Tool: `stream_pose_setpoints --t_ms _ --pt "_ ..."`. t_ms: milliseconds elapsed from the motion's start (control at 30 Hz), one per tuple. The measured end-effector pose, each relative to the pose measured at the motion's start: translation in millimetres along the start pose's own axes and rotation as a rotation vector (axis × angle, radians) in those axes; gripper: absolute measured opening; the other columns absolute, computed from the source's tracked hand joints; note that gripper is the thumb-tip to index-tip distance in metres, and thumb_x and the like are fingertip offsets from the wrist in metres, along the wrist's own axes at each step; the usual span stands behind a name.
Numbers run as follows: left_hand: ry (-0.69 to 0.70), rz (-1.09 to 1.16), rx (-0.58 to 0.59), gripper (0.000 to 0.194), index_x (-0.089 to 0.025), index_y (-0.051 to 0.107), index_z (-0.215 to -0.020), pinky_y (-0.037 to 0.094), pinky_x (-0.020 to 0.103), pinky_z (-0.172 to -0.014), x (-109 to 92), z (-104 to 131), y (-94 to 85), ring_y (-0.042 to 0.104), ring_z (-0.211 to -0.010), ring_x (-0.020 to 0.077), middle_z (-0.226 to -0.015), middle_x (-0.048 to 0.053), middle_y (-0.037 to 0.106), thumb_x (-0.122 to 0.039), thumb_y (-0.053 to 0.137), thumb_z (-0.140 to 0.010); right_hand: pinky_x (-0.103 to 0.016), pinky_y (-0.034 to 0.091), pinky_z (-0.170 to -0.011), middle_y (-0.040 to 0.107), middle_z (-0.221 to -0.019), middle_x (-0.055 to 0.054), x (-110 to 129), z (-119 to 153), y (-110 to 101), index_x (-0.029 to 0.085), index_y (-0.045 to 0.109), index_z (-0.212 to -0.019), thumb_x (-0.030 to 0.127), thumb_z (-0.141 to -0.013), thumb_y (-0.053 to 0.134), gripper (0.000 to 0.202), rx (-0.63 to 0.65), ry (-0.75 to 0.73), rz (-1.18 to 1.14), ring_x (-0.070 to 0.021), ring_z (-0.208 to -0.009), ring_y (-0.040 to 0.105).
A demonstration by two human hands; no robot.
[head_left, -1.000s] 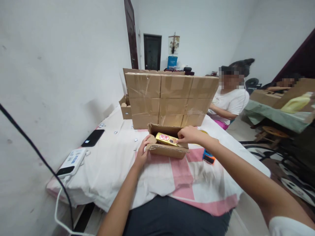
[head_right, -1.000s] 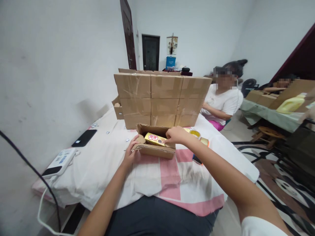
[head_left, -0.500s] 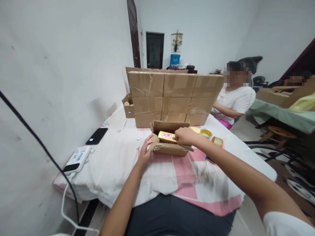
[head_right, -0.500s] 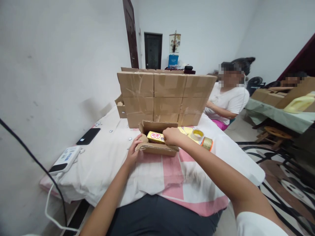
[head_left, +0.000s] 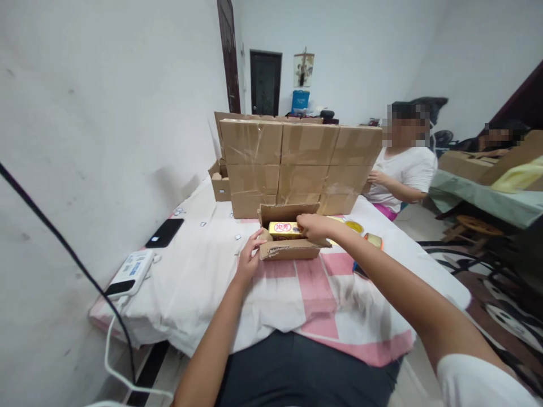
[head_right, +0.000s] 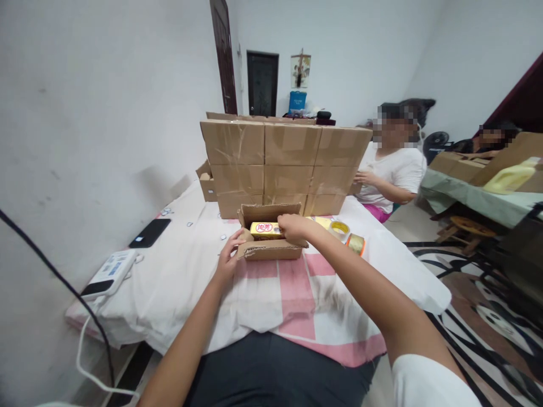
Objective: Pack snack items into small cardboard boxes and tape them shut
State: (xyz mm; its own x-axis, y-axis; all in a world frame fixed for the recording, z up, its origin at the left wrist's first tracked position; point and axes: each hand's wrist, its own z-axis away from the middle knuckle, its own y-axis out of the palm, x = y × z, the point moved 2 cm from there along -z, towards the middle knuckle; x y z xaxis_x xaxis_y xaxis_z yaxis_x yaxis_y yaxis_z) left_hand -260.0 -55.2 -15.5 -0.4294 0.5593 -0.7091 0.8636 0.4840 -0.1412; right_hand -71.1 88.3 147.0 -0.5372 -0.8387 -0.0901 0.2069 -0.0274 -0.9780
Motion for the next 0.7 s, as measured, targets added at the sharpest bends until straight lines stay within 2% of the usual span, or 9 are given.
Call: stream_pose_setpoints --t_ms 200,400,500,600,700 --pt "0.028 -0.007 0.015 0.020 -0.025 0.063 -0.114 0.048 0.053 -0.109 -2.0 -1.2 0.9 0.050 -0.141 0.0275 -0.151 0.012 0.053 -0.025 0.051 -0.098 -0.030 0.041 -0.066 0.069 -0.116 -0.015 0.4 1.1 -0.9 0.017 0.061 -0.109 0.021 -0.089 0.057 0.021 -0.032 -0.007 0.017 -0.0254 -0.090 0.069" --pt "0.028 0.004 0.032 0.021 -0.025 0.064 -0.114 0.049 0.052 -0.107 1.0 -4.1 0.6 0.051 -0.140 0.0284 -0.150 0.014 0.054 -0.026 0.051 -0.098 -0.031 0.043 -0.072 0.066 -0.126 -0.015 10.2 -5.8 -4.7 0.018 0.062 -0.112 0.019 -0.091 0.053 0.023 -0.099 -0.012 0.049 -0.0295 -0.104 0.068" --pt "0.024 -0.001 0.029 0.021 -0.025 0.065 -0.114 0.046 0.054 -0.111 1.7 -4.8 0.0 0.049 -0.141 0.0284 -0.151 0.013 0.053 -0.028 0.050 -0.099 -0.032 0.045 -0.073 0.068 -0.126 -0.014 11.3 -15.3 -8.0 0.018 0.063 -0.113 0.019 -0.090 0.055 0.025 -0.107 -0.012 0.022 -0.0304 -0.106 0.068" --pt "0.020 -0.013 0.024 0.023 -0.026 0.064 -0.117 0.040 0.055 -0.116 2.5 -4.9 0.3 0.045 -0.145 0.0276 -0.154 0.012 0.050 -0.029 0.049 -0.100 -0.033 0.048 -0.076 0.070 -0.123 -0.013 6.8 -17.3 -8.7 0.018 0.065 -0.113 0.021 -0.087 0.059 0.027 -0.105 -0.014 -0.027 -0.0303 -0.105 0.068" --pt "0.010 -0.023 0.017 0.025 -0.027 0.063 -0.121 0.040 0.054 -0.116 5.3 -4.3 1.2 0.042 -0.147 0.0270 -0.157 0.012 0.046 -0.029 0.048 -0.101 -0.033 0.049 -0.089 0.066 -0.134 -0.011 -8.4 -4.5 -5.4 0.019 0.064 -0.124 0.026 -0.089 0.059 0.036 -0.168 -0.018 -0.106 -0.0280 -0.117 0.064"
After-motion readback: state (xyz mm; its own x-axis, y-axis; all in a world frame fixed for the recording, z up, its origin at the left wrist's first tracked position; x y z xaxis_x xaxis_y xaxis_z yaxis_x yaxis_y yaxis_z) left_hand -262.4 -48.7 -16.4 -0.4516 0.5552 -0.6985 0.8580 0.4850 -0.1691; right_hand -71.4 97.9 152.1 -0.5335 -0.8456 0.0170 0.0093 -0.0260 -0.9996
